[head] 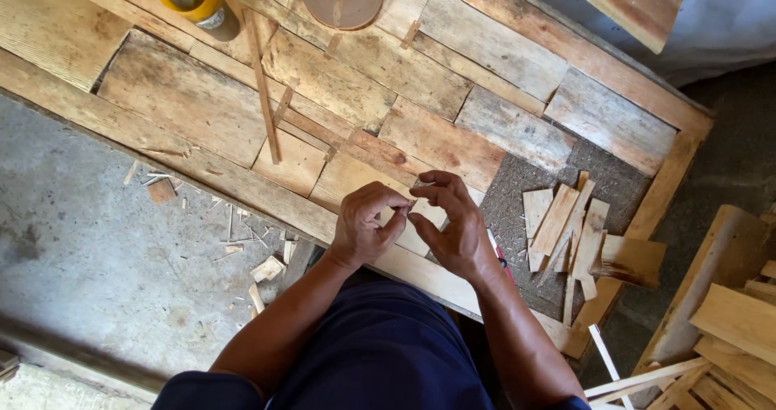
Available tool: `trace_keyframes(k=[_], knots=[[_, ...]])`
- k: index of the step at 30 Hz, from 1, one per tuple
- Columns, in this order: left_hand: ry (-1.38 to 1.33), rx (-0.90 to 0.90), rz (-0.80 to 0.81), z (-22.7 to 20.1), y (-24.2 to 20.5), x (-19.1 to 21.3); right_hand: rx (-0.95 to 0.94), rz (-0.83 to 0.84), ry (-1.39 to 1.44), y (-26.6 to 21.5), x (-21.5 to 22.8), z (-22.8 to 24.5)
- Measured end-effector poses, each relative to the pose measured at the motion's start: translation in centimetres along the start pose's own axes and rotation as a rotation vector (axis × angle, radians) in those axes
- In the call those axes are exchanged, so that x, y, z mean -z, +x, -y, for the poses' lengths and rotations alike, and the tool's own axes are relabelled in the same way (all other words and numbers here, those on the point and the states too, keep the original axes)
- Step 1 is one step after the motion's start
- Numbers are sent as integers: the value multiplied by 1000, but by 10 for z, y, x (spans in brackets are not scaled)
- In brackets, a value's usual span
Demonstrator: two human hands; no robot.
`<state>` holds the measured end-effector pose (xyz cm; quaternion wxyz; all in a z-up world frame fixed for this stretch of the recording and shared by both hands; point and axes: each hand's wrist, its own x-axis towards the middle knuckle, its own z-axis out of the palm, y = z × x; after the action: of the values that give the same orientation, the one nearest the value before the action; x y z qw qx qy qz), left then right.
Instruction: The person is cutting and fitting small wooden strips into gaps on a wooden panel to create a pattern or repair the surface.
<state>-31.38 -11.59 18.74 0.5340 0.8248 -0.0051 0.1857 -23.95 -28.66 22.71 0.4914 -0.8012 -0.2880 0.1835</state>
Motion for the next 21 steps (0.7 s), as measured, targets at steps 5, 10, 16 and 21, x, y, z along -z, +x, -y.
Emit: trace_keyframes(k=[5,10,16,21], knots=[[-43,-17,-12,2,5,8,31,10,-28,12,-1,6],[-15,8,5,14,3,11,5,17,-16,19,-8,6],[-110,75,-42,34,0,16,197,-106,-300,19,-33,0],[-626,577,-210,58,6,18,449,-176,-508,30,-43,20]])
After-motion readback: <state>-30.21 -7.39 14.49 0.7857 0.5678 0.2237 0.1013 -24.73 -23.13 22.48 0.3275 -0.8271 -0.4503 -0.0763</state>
